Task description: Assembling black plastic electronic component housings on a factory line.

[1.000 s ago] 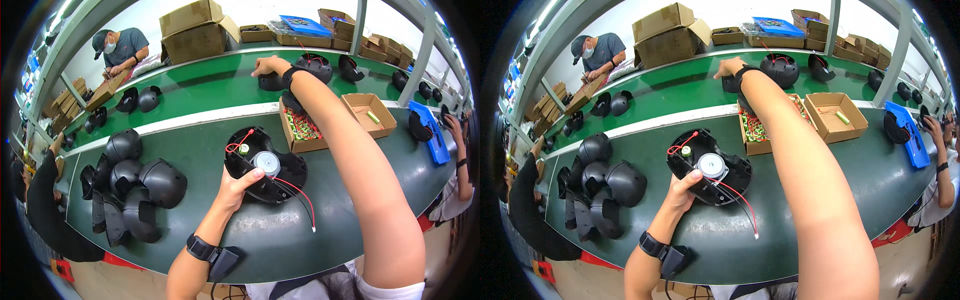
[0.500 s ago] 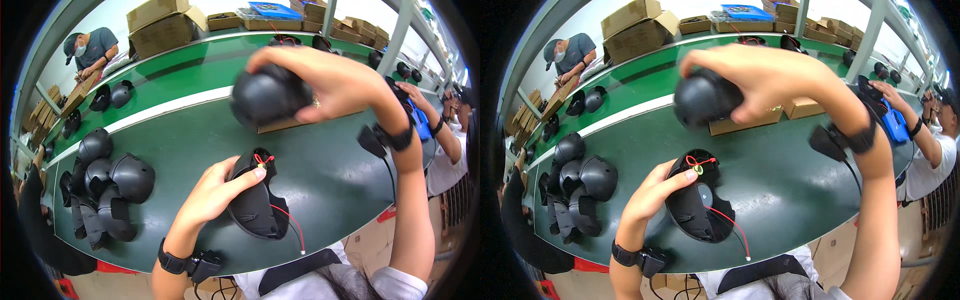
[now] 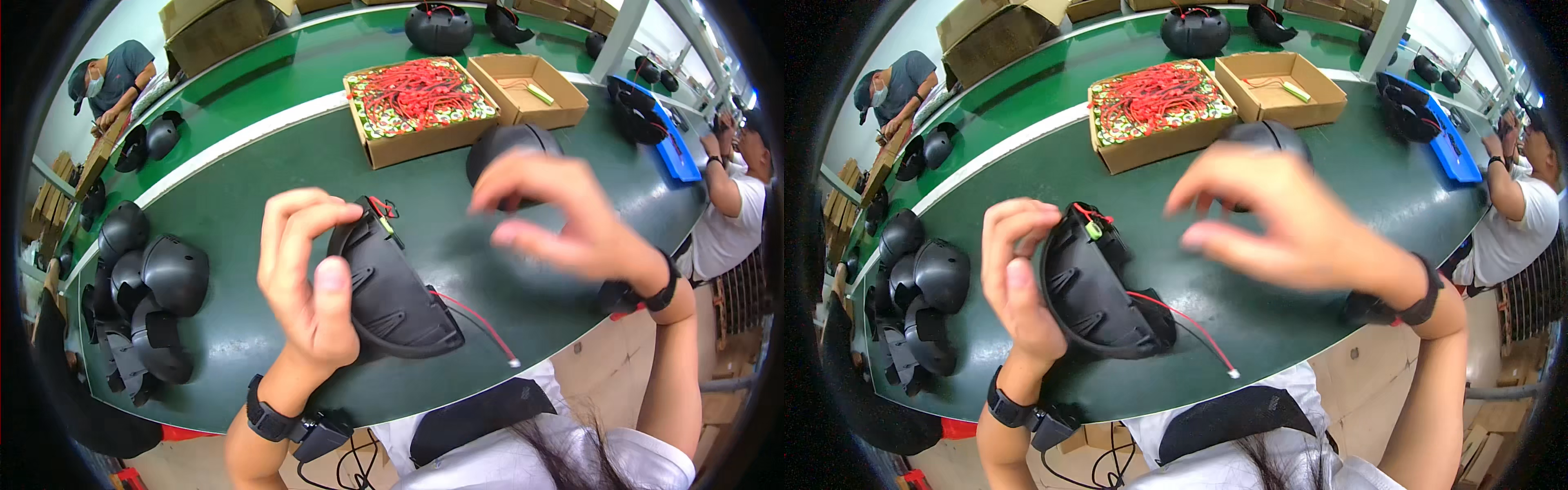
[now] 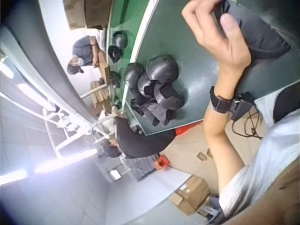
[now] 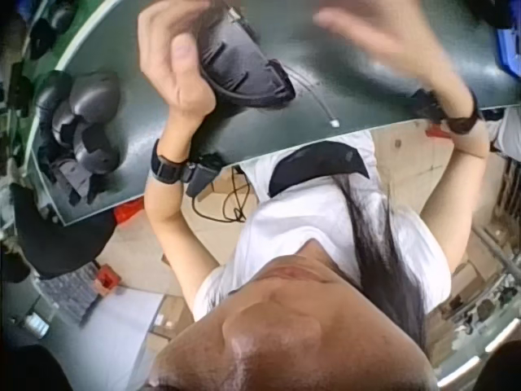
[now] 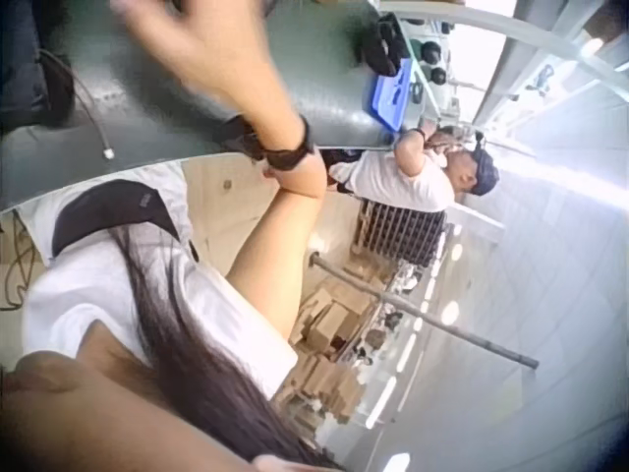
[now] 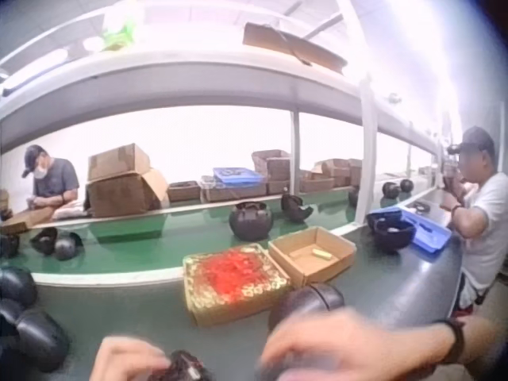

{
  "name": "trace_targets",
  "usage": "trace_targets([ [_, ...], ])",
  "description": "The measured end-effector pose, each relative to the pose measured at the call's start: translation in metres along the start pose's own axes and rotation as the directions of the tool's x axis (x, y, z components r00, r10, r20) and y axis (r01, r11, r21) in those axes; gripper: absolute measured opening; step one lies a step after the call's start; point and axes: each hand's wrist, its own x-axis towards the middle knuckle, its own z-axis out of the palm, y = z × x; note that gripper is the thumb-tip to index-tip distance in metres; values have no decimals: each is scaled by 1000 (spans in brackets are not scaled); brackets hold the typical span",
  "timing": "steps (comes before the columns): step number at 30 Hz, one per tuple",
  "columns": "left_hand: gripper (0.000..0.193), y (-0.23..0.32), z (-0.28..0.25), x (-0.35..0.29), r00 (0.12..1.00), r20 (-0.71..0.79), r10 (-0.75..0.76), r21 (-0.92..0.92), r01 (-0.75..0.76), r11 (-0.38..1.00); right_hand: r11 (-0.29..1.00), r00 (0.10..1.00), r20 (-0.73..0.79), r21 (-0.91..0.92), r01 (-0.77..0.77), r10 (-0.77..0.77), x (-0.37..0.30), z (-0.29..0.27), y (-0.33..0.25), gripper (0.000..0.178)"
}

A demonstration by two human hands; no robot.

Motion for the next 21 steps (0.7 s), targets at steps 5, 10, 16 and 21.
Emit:
trace_targets([
  [5, 53, 8, -7, 3, 982, 154, -106, -28, 112, 993, 517, 950, 252, 796, -313, 186, -21, 78, -24, 21],
  [10, 66, 7, 2, 5, 957, 291, 7, -9, -4, 1000, 396, 943, 291, 856, -332, 162, -17, 75, -17, 16],
  [16, 42, 9, -2, 9, 772, 610, 179, 65, -274, 959, 161, 893, 378, 892, -422, 244, -29, 67, -11, 10],
  [21, 52, 15, 0, 11, 780, 603, 166, 135, -305, 943, 707, 907, 307, 570, -419, 289, -28, 38, -25, 5],
])
